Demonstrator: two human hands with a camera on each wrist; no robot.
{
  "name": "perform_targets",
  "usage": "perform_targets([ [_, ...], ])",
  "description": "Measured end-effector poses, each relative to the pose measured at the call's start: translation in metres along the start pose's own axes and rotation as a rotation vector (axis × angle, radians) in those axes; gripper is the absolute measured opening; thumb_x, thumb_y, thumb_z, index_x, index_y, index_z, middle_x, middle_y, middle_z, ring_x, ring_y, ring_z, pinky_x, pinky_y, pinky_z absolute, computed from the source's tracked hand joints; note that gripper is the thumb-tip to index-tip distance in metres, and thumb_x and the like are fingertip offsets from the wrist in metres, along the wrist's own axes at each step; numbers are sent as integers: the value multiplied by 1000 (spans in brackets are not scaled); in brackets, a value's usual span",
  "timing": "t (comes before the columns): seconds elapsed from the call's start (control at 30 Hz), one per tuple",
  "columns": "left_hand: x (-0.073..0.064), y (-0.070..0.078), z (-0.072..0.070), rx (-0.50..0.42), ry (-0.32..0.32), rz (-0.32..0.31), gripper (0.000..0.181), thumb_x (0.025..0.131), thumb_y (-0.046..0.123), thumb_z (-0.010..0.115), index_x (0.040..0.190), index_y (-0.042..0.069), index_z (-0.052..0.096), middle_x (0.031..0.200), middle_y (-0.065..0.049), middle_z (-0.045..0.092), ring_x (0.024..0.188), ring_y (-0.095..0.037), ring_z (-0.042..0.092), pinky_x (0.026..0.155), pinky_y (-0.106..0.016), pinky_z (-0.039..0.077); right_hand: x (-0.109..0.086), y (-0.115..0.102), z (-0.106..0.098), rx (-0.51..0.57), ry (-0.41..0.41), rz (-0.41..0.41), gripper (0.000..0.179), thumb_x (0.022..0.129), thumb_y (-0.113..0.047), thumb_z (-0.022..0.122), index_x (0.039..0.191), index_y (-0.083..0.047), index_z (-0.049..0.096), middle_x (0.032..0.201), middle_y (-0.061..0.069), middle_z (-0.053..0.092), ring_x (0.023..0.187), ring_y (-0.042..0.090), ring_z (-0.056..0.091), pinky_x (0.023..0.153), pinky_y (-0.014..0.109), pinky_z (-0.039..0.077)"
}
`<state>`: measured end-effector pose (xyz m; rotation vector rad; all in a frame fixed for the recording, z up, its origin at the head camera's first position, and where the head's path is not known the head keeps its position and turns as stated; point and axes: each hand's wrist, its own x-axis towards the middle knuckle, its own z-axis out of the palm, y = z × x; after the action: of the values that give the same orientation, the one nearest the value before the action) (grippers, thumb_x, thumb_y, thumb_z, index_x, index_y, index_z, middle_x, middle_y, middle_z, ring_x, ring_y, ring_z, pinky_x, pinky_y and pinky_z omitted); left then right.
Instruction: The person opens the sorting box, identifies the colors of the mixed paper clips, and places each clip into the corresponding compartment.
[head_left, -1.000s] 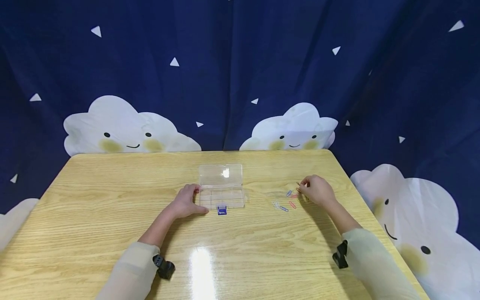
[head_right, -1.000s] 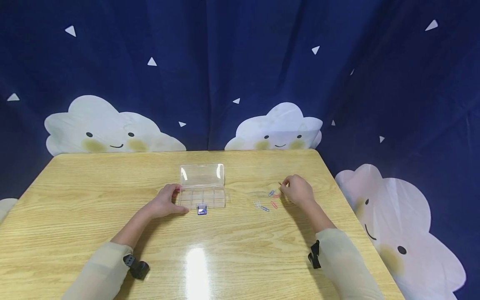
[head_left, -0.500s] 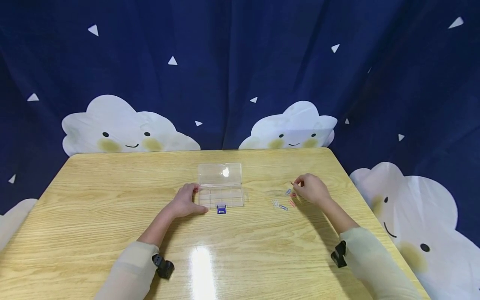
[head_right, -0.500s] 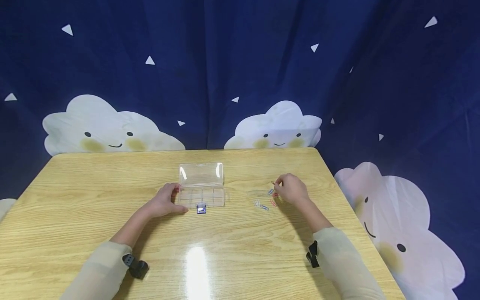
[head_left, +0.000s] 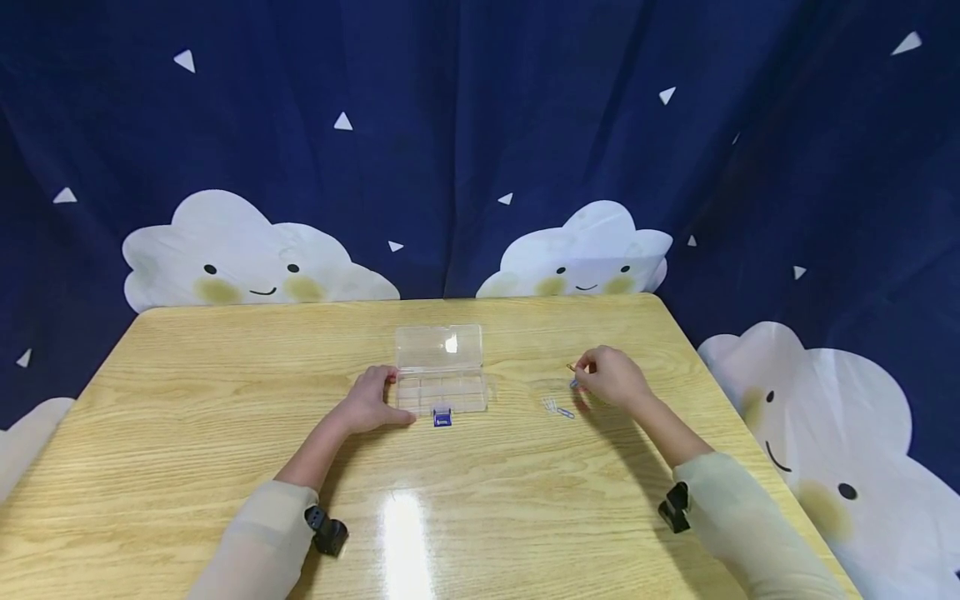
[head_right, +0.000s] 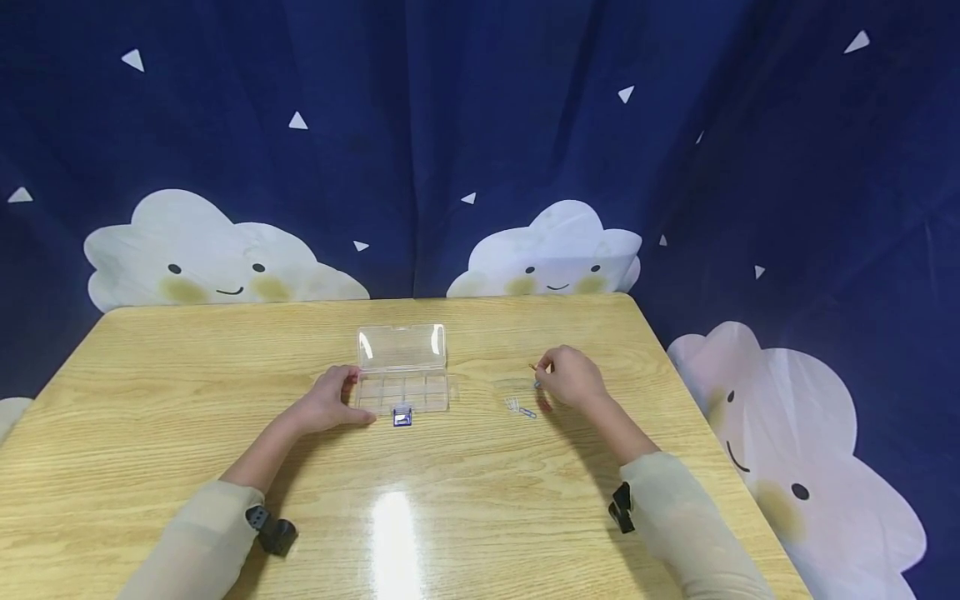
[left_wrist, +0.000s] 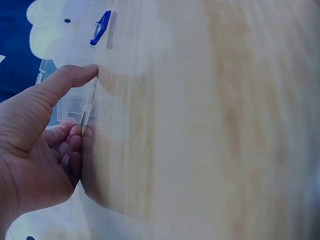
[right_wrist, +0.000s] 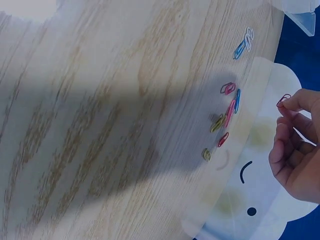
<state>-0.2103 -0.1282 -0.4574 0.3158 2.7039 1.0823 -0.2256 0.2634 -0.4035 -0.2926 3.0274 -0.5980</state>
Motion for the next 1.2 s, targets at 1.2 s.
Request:
perform_targets([
  [1.2, 0, -1, 0, -9, -1, 8, 83, 68, 30, 81, 130, -5, 39, 119, -20, 46, 111, -34, 41, 97, -48, 35, -2, -41, 6, 49, -76, -88, 22, 92, -21, 53, 95, -5, 68, 68, 2, 54, 33, 9, 39, 51, 28, 42],
])
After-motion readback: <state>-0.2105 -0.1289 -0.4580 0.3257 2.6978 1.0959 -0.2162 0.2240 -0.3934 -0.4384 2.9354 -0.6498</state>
